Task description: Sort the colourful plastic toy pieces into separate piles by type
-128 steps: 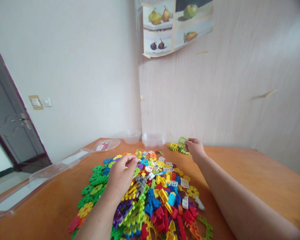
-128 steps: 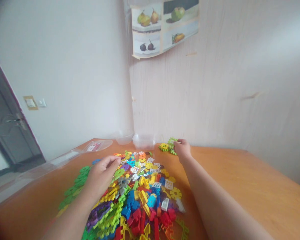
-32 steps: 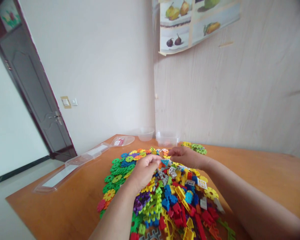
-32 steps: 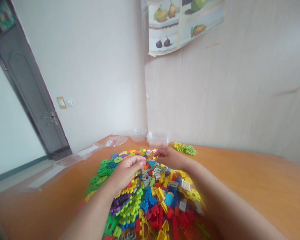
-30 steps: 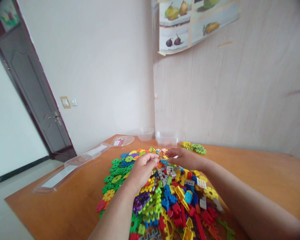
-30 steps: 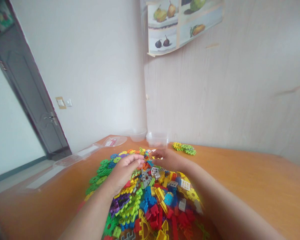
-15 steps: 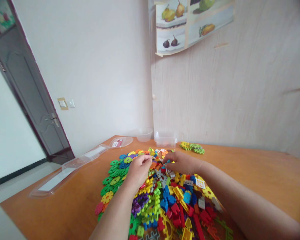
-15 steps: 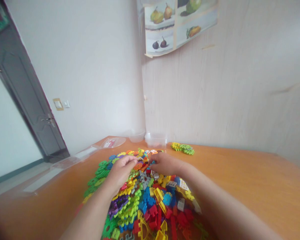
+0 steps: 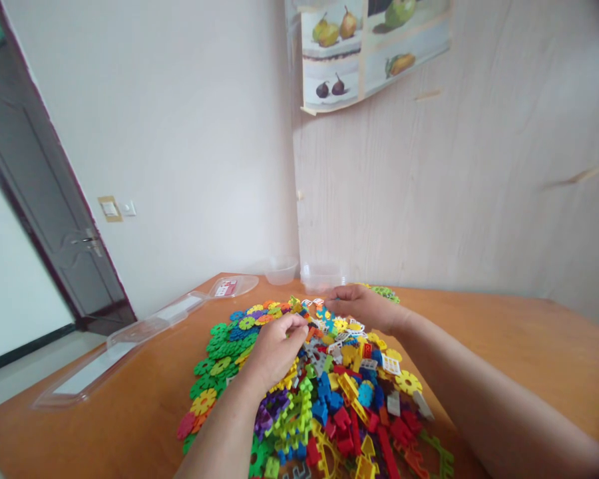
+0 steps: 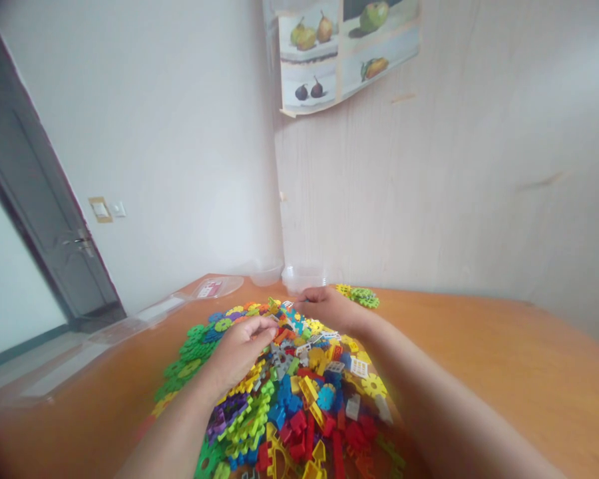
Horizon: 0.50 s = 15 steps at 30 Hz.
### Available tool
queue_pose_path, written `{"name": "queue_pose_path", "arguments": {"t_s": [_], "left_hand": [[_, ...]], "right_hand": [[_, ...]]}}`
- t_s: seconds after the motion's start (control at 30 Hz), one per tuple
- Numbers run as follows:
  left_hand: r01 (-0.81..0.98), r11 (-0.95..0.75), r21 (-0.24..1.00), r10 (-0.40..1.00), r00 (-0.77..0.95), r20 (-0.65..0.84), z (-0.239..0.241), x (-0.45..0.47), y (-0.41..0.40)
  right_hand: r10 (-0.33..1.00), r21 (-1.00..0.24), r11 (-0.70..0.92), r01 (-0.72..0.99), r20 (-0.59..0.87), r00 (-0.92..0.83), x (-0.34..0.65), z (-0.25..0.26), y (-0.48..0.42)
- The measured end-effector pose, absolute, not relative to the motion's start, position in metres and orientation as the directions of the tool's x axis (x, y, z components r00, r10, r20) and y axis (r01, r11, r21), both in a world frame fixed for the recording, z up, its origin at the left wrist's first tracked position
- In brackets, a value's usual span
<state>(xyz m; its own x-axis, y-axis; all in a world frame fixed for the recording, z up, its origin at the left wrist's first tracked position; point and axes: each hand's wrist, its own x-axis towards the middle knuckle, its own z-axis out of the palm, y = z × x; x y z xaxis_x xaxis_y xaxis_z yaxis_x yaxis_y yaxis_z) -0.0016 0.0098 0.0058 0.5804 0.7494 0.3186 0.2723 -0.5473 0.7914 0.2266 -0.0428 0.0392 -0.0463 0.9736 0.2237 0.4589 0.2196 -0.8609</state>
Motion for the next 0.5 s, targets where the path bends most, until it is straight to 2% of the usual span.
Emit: {"name": "queue_pose_path", "arguments": {"t_s": [0.13, 0.27, 0.37, 0.5], "left_hand": [[0.295, -0.545, 0.784, 0.763, 0.562, 0.319, 0.004, -0.002, 0.01], [0.291, -0.544, 0.787, 0.771, 0.544, 0.332, 0.004, -0.001, 0.01], [0.291, -0.542, 0.788, 0.771, 0.545, 0.329, 0.006, -0.001, 0.008], [0.316, -0.54, 0.78, 0.781, 0.533, 0.326, 0.008, -0.002, 0.008]], "right_hand": [[0.911, -0.926, 0.192, 0.326, 0.292, 0.292, 0.259, 0.048, -0.041], [0.735, -0.948, 0.237, 0.214, 0.319, 0.598, 0.298, 0.056, -0.042], [0.601, -0.951, 0.246, 0.189, 0.302, 0.74, 0.324, 0.056, -0.042], [0.469, -0.96, 0.191, 0.205, 0.273, 0.84, 0.354, 0.044, -0.043]]}}
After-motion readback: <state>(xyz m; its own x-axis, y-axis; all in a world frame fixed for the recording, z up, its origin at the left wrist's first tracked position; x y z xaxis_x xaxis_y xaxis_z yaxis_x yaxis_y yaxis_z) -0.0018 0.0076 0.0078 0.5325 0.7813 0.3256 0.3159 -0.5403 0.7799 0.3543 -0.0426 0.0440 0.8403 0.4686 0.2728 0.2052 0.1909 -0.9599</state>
